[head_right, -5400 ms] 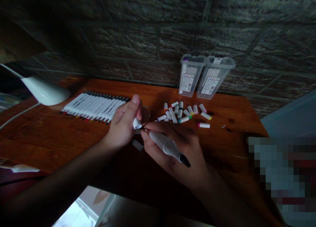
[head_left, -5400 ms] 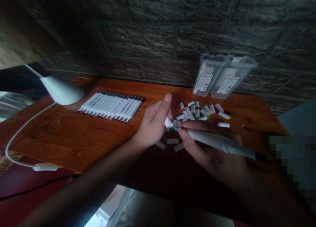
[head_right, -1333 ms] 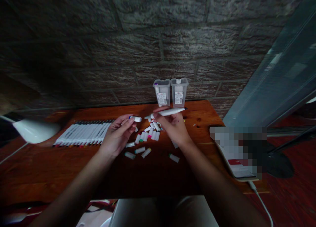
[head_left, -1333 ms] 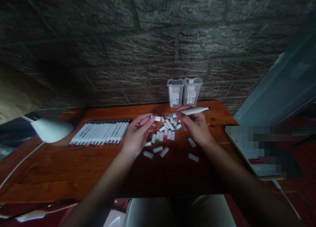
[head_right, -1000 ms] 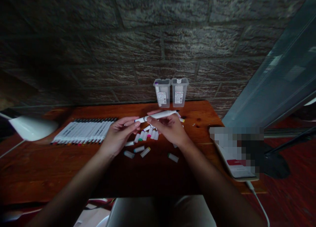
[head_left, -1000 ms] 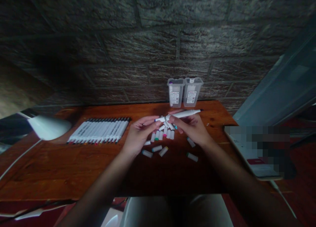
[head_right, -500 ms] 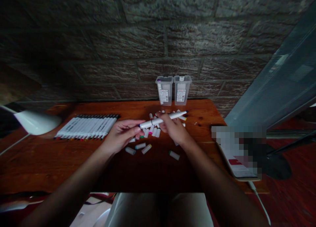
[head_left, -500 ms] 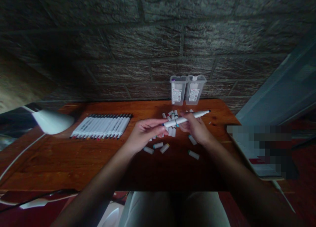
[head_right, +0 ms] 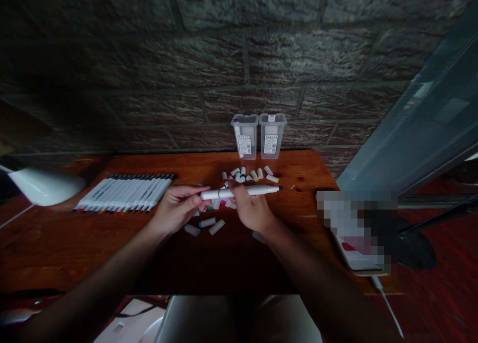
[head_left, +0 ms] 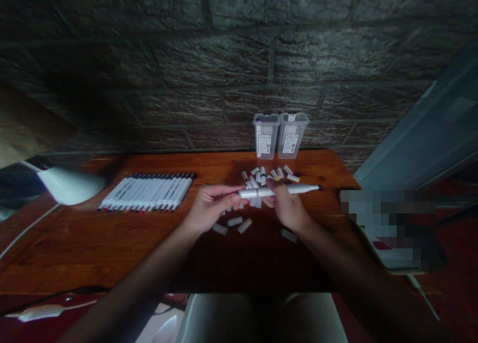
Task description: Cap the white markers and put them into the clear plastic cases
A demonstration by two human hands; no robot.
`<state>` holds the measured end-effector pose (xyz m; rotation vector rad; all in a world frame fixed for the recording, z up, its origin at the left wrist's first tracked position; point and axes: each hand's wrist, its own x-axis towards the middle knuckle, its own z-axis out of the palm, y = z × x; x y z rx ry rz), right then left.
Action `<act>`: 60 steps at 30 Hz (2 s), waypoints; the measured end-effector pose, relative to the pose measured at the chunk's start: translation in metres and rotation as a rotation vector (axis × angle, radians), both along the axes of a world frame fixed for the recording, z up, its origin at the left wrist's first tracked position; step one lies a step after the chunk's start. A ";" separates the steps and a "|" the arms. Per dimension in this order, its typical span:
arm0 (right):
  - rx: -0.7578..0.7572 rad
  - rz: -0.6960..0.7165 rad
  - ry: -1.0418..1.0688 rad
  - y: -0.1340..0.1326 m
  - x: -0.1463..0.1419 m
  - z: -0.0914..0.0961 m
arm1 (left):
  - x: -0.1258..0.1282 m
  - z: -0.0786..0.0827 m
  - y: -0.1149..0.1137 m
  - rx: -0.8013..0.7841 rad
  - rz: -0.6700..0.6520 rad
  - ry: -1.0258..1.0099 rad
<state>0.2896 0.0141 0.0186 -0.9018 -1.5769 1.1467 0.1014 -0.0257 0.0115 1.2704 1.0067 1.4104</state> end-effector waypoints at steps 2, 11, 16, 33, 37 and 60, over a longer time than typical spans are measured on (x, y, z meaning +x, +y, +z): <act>-0.077 -0.009 0.025 -0.001 -0.002 0.001 | 0.000 -0.001 0.003 0.010 0.020 0.004; 0.020 -0.015 0.130 0.013 0.001 0.011 | 0.009 0.004 0.009 0.051 0.056 0.004; 0.050 0.002 0.117 0.017 0.002 0.016 | 0.012 0.008 0.005 0.164 0.056 0.161; 0.350 0.187 -0.436 0.032 0.024 0.006 | 0.016 0.008 -0.001 0.282 -0.001 0.578; 0.379 0.190 -0.467 0.032 0.025 0.005 | 0.012 0.009 -0.001 0.303 0.026 0.620; 0.194 0.104 -0.200 0.041 0.024 0.004 | 0.013 0.009 -0.003 0.500 -0.463 1.049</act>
